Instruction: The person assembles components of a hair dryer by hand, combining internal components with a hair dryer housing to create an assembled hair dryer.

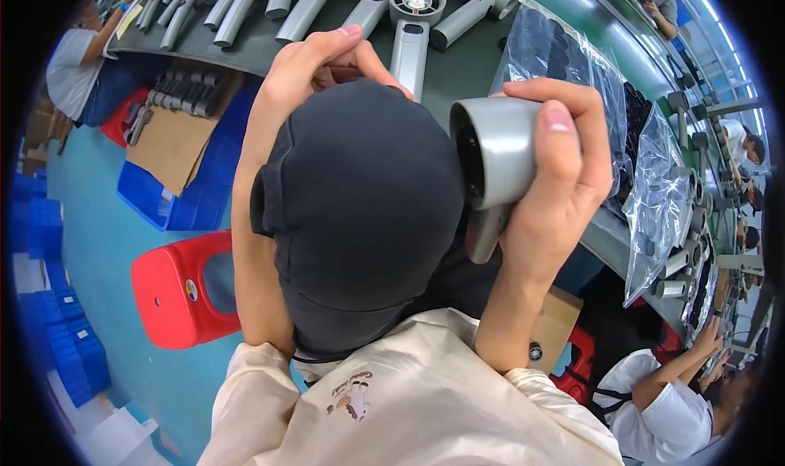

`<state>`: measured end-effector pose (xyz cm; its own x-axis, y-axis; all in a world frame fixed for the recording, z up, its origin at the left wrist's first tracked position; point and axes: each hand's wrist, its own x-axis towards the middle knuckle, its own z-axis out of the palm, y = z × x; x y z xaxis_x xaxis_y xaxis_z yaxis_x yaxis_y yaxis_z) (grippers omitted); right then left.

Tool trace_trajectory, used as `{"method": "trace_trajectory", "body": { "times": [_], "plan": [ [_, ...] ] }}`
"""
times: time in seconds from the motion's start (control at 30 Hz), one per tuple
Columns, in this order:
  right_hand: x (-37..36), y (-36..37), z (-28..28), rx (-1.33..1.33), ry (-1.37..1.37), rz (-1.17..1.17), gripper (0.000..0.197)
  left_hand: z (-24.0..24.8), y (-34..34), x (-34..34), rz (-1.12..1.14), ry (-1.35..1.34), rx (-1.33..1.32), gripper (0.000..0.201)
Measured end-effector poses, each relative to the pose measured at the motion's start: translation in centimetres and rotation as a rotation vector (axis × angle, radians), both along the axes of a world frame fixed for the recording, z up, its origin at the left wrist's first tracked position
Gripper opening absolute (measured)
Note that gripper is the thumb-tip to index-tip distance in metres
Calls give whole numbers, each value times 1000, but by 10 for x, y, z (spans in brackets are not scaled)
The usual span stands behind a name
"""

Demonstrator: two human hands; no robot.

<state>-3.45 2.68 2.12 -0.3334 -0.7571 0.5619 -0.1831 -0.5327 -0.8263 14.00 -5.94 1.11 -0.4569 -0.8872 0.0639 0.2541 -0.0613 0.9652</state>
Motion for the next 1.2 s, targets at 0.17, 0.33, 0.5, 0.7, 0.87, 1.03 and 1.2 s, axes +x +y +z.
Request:
{"method": "trace_trajectory", "body": {
  "times": [0.17, 0.33, 0.5, 0.7, 0.87, 1.03, 1.2],
  "plan": [
    [-8, -3, 1, -160, 318, -94, 18, -1, -2, -1, 68, -70, -71, 49],
    [-16, 13, 18, 58, -265, -92, 15, 0, 6, -6, 118, -84, -91, 48],
    [-1, 1, -3, -102, 131, -81, 17, 0, 3, -2, 82, -72, -20, 46],
    [-5, 8, -1, 118, -209, 28, 31, 2, 2, 1, 42, -102, -67, 47],
    [-6, 11, 4, 375, -506, 296, 49, -7, -8, 8, -22, -31, -50, 44],
    [-9, 5, -4, 405, -623, 391, 49, -1, -4, 5, -49, -24, -82, 49],
    [5, 9, 3, 304, -303, 116, 51, -2, -6, 10, 47, -157, -86, 48]
  ]
}}
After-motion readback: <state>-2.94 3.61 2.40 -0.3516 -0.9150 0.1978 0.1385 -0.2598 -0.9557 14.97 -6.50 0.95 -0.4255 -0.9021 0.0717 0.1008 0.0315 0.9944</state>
